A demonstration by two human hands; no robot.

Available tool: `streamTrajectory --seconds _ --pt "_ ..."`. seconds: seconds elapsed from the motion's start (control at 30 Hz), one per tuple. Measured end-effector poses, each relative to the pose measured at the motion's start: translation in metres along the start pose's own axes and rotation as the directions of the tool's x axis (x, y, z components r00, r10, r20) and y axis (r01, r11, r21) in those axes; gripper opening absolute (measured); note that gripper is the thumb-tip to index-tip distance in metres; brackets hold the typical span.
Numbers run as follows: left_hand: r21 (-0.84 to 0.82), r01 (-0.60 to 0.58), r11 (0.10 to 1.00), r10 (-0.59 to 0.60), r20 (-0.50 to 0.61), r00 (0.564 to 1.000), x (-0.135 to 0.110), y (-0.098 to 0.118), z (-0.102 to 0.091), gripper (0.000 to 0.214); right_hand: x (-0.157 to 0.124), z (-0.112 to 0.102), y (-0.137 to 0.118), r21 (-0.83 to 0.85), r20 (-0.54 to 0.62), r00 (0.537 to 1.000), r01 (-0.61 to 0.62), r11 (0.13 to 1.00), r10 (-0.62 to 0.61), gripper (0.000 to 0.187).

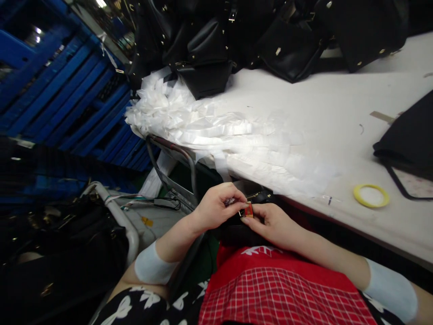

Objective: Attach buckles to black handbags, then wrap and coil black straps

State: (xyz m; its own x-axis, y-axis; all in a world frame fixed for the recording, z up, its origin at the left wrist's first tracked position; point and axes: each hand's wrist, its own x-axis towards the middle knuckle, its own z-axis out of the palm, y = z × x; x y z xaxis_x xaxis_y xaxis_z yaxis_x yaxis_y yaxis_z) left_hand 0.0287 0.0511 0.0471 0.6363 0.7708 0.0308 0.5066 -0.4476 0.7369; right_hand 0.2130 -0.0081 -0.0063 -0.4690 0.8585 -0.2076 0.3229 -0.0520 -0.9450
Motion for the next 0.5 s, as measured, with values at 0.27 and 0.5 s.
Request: streamTrajectory --seconds 0.27,0.5 --pt "0.283 -0.043 0.958 0.049 -0.013 0.999 -0.008 0.009 0.014 0.013 0.0 0.003 0.001 -0.083 -0.088 0.996 -0.02 0.996 0.012 0.032" --pt "0.083 0.088 0.993 -0.077 -0.123 0.989 -0.015 0.019 0.023 0.013 -0.001 -0.003 -0.01 -0.563 -0.246 0.969 -0.113 0.818 -0.036 0.034"
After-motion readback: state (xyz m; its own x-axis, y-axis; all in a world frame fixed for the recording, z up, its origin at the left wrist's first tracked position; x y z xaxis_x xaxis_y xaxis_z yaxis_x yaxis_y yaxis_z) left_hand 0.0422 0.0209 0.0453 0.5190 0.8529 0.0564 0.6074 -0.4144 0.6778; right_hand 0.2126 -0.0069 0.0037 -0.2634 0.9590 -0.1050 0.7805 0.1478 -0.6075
